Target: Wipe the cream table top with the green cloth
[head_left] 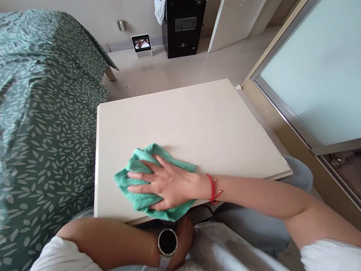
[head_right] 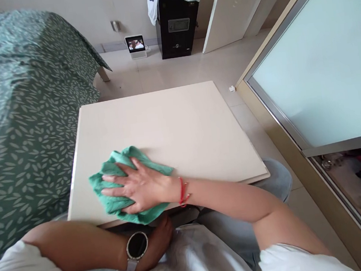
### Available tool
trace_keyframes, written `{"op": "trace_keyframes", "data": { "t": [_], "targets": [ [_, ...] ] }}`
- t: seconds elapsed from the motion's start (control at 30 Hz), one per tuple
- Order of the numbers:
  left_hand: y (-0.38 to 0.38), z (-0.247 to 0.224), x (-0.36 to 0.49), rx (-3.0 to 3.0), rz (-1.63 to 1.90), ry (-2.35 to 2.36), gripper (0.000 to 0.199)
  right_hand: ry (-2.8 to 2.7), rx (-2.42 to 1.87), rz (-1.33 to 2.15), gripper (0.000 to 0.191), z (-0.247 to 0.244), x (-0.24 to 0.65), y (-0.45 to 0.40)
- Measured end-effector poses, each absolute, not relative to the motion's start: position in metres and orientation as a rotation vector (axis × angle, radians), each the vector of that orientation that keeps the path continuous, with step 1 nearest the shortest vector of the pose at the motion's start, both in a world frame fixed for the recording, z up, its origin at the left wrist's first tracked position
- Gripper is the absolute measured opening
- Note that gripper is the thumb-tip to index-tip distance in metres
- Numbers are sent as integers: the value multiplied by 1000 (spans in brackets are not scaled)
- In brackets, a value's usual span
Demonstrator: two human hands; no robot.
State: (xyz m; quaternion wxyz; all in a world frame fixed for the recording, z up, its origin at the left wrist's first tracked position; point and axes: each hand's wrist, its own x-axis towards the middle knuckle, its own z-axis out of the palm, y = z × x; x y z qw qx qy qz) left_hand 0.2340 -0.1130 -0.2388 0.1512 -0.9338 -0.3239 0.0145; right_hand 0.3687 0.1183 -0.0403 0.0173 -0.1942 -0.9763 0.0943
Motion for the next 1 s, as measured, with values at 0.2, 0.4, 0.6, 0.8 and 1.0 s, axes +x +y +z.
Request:
{"op": "trace_keyframes", "data": {
  "t": [0.2, 0.4, 0.6, 0.8, 1.0],
  "targets": [
    [-102, -238, 238, -2738, 281, -638, 30, -2796, -1150, 307, 82, -63, 494, 128],
    [-101, -248, 234, -2781, 378, -590, 34, -2423, -1813, 122, 74, -77, 627, 120],
    [-101, -254, 232, -2764, 341, -565, 32, -2124, -1940, 37, 75, -96, 681, 89],
    [-102, -254, 229, -2799, 372, -634, 35, -2106, -2030, -167, 79, -100, 663, 58],
    [-103, -246, 229, -2779, 327, -633, 30, -2354, -1866, -209, 76, -90, 614, 42]
  ]
}}
